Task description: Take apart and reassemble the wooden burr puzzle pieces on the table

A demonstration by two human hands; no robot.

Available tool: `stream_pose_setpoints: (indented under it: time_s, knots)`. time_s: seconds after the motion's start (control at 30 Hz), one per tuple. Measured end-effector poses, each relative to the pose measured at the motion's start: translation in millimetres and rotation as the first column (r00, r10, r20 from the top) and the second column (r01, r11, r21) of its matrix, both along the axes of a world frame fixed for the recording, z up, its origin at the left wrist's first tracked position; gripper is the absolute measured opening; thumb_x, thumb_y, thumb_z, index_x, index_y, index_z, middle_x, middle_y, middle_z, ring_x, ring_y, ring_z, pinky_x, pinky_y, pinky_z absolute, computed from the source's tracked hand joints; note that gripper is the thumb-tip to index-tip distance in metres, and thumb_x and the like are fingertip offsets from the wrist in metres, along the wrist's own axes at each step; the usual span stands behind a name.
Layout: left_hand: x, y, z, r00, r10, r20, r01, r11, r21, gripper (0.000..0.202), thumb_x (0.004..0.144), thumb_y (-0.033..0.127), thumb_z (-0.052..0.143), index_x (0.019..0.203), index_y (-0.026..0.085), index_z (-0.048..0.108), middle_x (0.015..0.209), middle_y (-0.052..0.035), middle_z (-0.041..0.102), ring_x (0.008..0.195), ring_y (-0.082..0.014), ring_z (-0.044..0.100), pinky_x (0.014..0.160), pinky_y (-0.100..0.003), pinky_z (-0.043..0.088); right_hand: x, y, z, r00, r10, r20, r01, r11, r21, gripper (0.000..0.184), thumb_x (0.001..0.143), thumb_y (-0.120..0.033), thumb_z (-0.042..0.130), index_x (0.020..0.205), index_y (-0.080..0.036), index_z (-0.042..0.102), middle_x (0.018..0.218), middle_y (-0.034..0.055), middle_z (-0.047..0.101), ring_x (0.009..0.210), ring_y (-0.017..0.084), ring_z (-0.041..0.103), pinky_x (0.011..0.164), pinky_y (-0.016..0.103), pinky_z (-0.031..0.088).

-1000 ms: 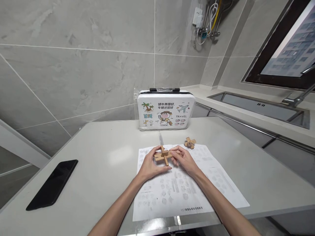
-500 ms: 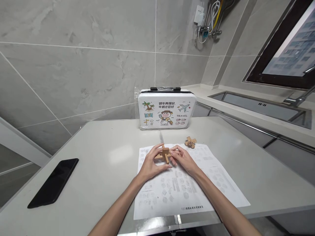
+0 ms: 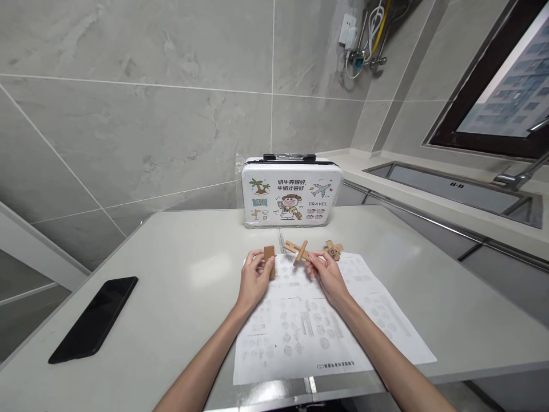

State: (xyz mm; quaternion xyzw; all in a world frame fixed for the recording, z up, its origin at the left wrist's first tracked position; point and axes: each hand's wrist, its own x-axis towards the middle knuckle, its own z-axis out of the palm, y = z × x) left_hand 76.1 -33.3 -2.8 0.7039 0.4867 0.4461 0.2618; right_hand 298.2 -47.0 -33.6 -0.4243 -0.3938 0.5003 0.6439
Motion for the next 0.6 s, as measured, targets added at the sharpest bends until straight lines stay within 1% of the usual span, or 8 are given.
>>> stream_pose_setpoints:
  time_s: [0.03, 0.07, 0.1, 0.17, 0.3, 0.43, 0.53, 0.6]
  knots:
    - [-3.0, 3.3, -1.6, 0.999, 0.028, -0.03, -0.028, 1.0, 0.003, 0.039, 0.105, 0.049, 0.049, 0.095, 0.02, 0.073, 0.11, -0.0099, 0.069, 0.084, -0.0202, 0.068, 0.076, -0.034, 0.056, 0.1, -0.2, 0.0, 1.0, 0.006, -0.001, -0.006, 1.0, -0.002, 0.046, 0.082, -0.059, 0.084, 0.096, -0.023, 0.06, 0.073, 0.0, 0.072, 0.056, 0.013, 0.058, 0.051, 0.024, 0.046]
    - [-6.1, 6.1, -3.3, 0.997, 0.052, -0.059, -0.051, 0.999, 0.009, 0.04, 0.105, 0.048, 0.048, 0.089, 0.02, 0.071, 0.097, -0.0084, 0.068, 0.084, -0.0222, 0.066, 0.079, -0.036, 0.055, -0.2, -0.7, 0.3, 1.0, 0.015, 0.001, -0.015, 1.0, -0.004, 0.045, 0.082, -0.059, 0.083, 0.096, -0.023, 0.06, 0.073, 0.0002, 0.072, 0.056, 0.013, 0.058, 0.051, 0.024, 0.046]
    - [-9.0, 8.4, -5.1, 0.993, 0.076, -0.092, -0.075, 0.997, 0.017, 0.04, 0.104, 0.048, 0.049, 0.082, 0.021, 0.069, 0.089, -0.0074, 0.066, 0.085, -0.0241, 0.063, 0.082, -0.039, 0.053, -0.7, -1.3, 0.8, 1.0, 0.027, 0.004, -0.027, 1.0, -0.005, 0.045, 0.083, -0.059, 0.083, 0.095, -0.023, 0.061, 0.073, 0.0002, 0.072, 0.055, 0.013, 0.058, 0.05, 0.024, 0.046]
    - [-13.9, 11.4, -8.8, 0.98, 0.126, -0.155, -0.12, 0.992, 0.043, 0.04, 0.102, 0.047, 0.052, 0.074, 0.022, 0.064, 0.083, -0.0075, 0.063, 0.089, -0.0279, 0.06, 0.089, -0.045, 0.05, -2.4, -3.0, 2.2, 0.998, 0.055, 0.015, -0.055, 0.998, -0.005, 0.044, 0.083, -0.059, 0.083, 0.095, -0.023, 0.061, 0.073, 0.0, 0.072, 0.054, 0.012, 0.058, 0.05, 0.024, 0.045]
    - [-18.4, 12.5, -15.3, 0.953, 0.199, -0.229, -0.182, 0.979, 0.096, 0.035, 0.098, 0.046, 0.059, 0.074, 0.022, 0.064, 0.095, -0.012, 0.063, 0.106, -0.036, 0.053, 0.101, -0.057, 0.042, -5.8, -6.4, 5.9, 0.992, 0.117, 0.04, -0.117, 0.993, -0.005, 0.043, 0.084, -0.059, 0.082, 0.095, -0.023, 0.062, 0.071, -0.0002, 0.071, 0.053, 0.012, 0.056, 0.05, 0.024, 0.044]
    - [-18.3, 10.9, -16.5, 0.941, 0.245, -0.233, -0.222, 0.967, 0.123, 0.026, 0.095, 0.043, 0.063, 0.084, 0.02, 0.066, 0.106, -0.0165, 0.061, 0.117, -0.0415, 0.049, 0.105, -0.064, 0.036, -8.2, -9.5, 10.3, 0.984, 0.169, 0.064, -0.169, 0.986, 0.002, 0.041, 0.085, -0.058, 0.081, 0.095, -0.022, 0.063, 0.069, -0.0008, 0.07, 0.052, 0.012, 0.055, 0.05, 0.024, 0.043]
    - [-16.1, 8.0, -10.6, 0.951, 0.243, -0.193, -0.223, 0.967, 0.123, 0.023, 0.095, 0.04, 0.062, 0.101, 0.019, 0.067, 0.118, -0.0194, 0.06, 0.124, -0.0431, 0.046, 0.109, -0.065, 0.033, -9.2, -10.9, 13.0, 0.979, 0.188, 0.074, -0.19, 0.982, 0.011, 0.04, 0.086, -0.058, 0.08, 0.095, -0.022, 0.064, 0.068, -0.0016, 0.069, 0.052, 0.011, 0.054, 0.05, 0.023, 0.042]
    - [-13.3, 5.6, -4.8, 0.967, 0.205, -0.15, -0.191, 0.976, 0.102, 0.024, 0.099, 0.04, 0.057, 0.108, 0.02, 0.066, 0.121, -0.0177, 0.062, 0.124, -0.0399, 0.049, 0.11, -0.06, 0.035, -9.7, -11.7, 14.4, 0.978, 0.194, 0.077, -0.195, 0.981, 0.016, 0.04, 0.087, -0.057, 0.08, 0.095, -0.022, 0.064, 0.067, -0.0022, 0.068, 0.052, 0.011, 0.053, 0.051, 0.023, 0.041]
